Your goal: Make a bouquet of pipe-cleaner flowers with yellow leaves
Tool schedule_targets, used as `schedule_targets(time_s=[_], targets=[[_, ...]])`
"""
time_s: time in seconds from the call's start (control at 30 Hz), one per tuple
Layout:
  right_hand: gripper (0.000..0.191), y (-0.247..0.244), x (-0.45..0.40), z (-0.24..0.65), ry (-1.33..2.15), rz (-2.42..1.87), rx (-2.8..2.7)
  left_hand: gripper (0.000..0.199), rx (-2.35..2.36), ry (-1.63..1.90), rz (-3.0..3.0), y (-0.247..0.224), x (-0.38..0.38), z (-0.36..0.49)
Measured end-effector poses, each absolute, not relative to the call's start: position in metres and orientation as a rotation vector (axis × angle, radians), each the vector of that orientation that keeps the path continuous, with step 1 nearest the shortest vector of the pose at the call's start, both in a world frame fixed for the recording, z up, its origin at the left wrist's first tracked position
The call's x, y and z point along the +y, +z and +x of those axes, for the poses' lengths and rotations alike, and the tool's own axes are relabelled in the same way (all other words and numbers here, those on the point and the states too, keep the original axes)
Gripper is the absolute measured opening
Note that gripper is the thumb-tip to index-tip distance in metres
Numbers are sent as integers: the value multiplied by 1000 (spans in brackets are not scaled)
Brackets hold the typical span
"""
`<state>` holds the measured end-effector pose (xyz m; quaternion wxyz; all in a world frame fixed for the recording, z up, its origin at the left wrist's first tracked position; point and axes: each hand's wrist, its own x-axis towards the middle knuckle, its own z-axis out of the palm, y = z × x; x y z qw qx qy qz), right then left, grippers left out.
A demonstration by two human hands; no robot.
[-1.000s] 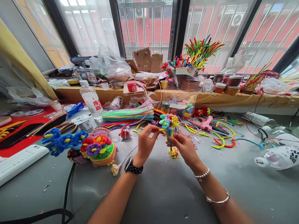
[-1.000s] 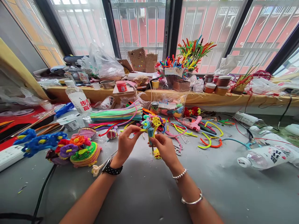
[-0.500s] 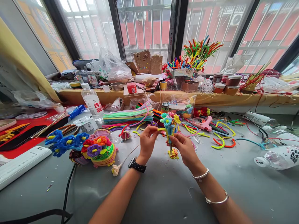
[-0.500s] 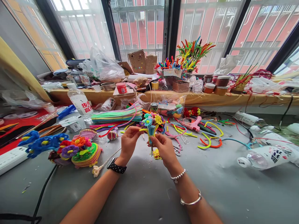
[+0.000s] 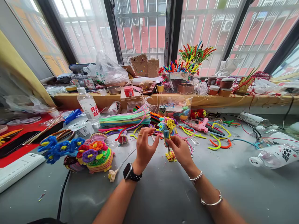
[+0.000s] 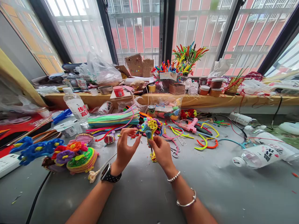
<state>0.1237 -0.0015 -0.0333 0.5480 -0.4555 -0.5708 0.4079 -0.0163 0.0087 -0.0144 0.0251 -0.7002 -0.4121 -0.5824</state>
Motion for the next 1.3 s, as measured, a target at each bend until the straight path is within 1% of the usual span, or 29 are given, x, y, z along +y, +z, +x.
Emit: schedule_targets(time_s=[0.1, 0.17, 0.27, 0.37, 0.57, 0.73, 0.8, 0.87, 0.9, 0.93, 1.0, 1.07, 1.2, 1.3], targets=[[25, -34, -3, 123, 853, -1139, -1425, 27, -1126, -1540, -2133, -14, 5, -14], [23, -33, -5, 122, 767, -1170, -1475, 28, -1094, -1436, -2120, -15, 4, -13], [21, -32, -7, 120, 702, -1175, -1509, 19, -1095, -1437, -2080, -17, 5, -13], [22, -32, -8, 119, 735, -1156, -1482, 13, -1061, -1480, -2040, -19, 6, -13], [27, -34, -7, 118, 863, -1115, -1378, 17, -953, -1440, -2018, -21, 3, -14], [26, -34, -7, 118, 913, -1079, -1346, 20, -924, -1381, -1983, -22, 2, -13], [25, -34, -6, 118, 938, -1047, -1342, 21, -963, -1401, -1993, -21, 2, -13], [24, -33, -4, 119, 979, -1003, -1336, 28, -1032, -1476, -2046, -18, 2, -14], [24, -32, -3, 120, 1008, -982, -1322, 34, -1078, -1548, -2076, -16, 3, -15], [23, -31, -2, 122, 1041, -961, -1298, 35, -1130, -1660, -2086, -14, 3, -17], [22, -28, 0, 125, 1128, -909, -1238, 26, -1202, -1900, -2037, -11, 6, -20], [19, -24, -1, 128, 1241, -831, -1217, 20, -1233, -1987, -2072, -8, 9, -22], [17, -17, -9, 129, 1389, -694, -1299, 21, -1180, -1883, -2267, -10, 14, -22], [17, -15, -15, 126, 1441, -662, -1349, 17, -1146, -1804, -2205, -14, 14, -22]])
